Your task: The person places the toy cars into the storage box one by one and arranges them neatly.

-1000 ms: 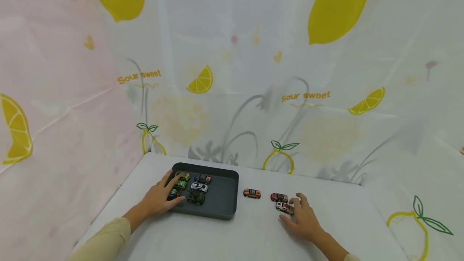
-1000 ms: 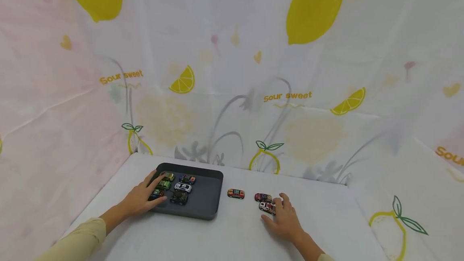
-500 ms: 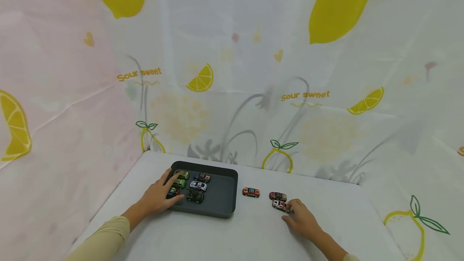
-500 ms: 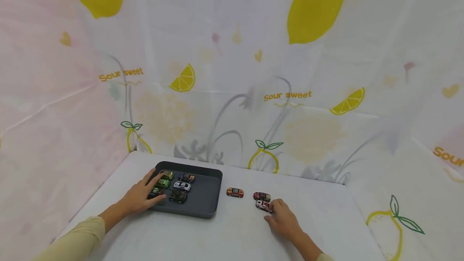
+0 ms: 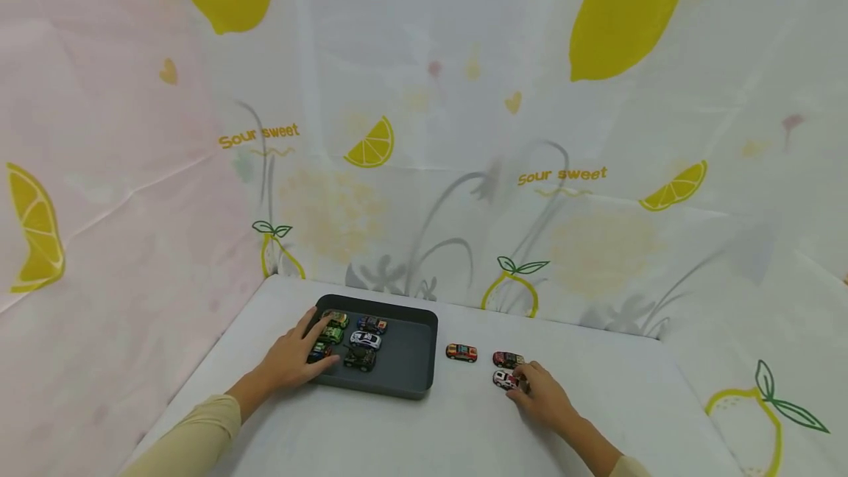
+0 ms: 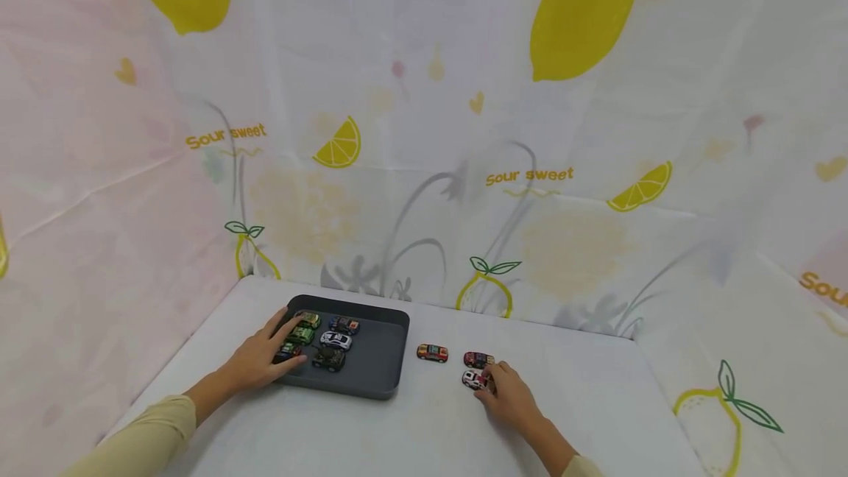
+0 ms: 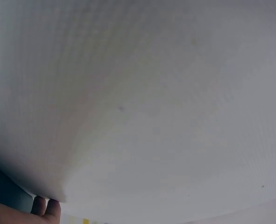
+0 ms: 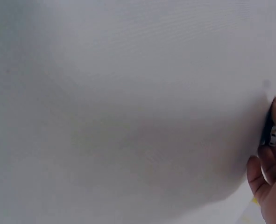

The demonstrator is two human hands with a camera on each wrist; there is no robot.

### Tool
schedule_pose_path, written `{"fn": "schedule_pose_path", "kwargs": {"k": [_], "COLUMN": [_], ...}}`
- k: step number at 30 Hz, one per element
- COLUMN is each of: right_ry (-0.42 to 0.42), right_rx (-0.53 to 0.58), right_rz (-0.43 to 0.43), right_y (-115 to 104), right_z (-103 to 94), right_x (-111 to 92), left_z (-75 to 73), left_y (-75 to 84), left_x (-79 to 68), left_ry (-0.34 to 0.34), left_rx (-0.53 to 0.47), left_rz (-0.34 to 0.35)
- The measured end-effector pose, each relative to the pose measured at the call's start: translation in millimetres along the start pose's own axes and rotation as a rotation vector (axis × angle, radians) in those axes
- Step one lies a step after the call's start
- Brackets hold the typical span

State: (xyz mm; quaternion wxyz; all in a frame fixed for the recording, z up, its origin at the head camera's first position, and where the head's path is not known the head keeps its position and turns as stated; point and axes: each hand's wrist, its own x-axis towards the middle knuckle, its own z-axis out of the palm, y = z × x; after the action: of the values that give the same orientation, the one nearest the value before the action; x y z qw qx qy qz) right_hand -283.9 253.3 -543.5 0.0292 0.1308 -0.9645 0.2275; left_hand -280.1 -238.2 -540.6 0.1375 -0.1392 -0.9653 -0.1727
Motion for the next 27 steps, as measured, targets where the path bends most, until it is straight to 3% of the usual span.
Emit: {"fn": "schedule_pose_path", "kwargs": {"k": [13, 22, 27], "right_ry": [-0.032, -0.013, 0.030], "right_rx": [0.038, 0.175, 0.201], "right_rz": [-0.062, -0.039, -0.074], "right_y": [-8.7, -22.8, -29.5], "right_z": [-3.2, -13.0, -15.7], "right_x": [5.6, 13.1, 20.7], "left_z": [1.1, 0.7, 0.1], "left_y": [-2.5, -2.8, -1.4], "left_x": [-0.1, -0.7, 0.9], "left_ry": [-0.018, -0.015, -0.030], "left_rx": [-0.005, -0.011, -0.011], "left_rz": [-0.017, 0.003, 0.002]}}
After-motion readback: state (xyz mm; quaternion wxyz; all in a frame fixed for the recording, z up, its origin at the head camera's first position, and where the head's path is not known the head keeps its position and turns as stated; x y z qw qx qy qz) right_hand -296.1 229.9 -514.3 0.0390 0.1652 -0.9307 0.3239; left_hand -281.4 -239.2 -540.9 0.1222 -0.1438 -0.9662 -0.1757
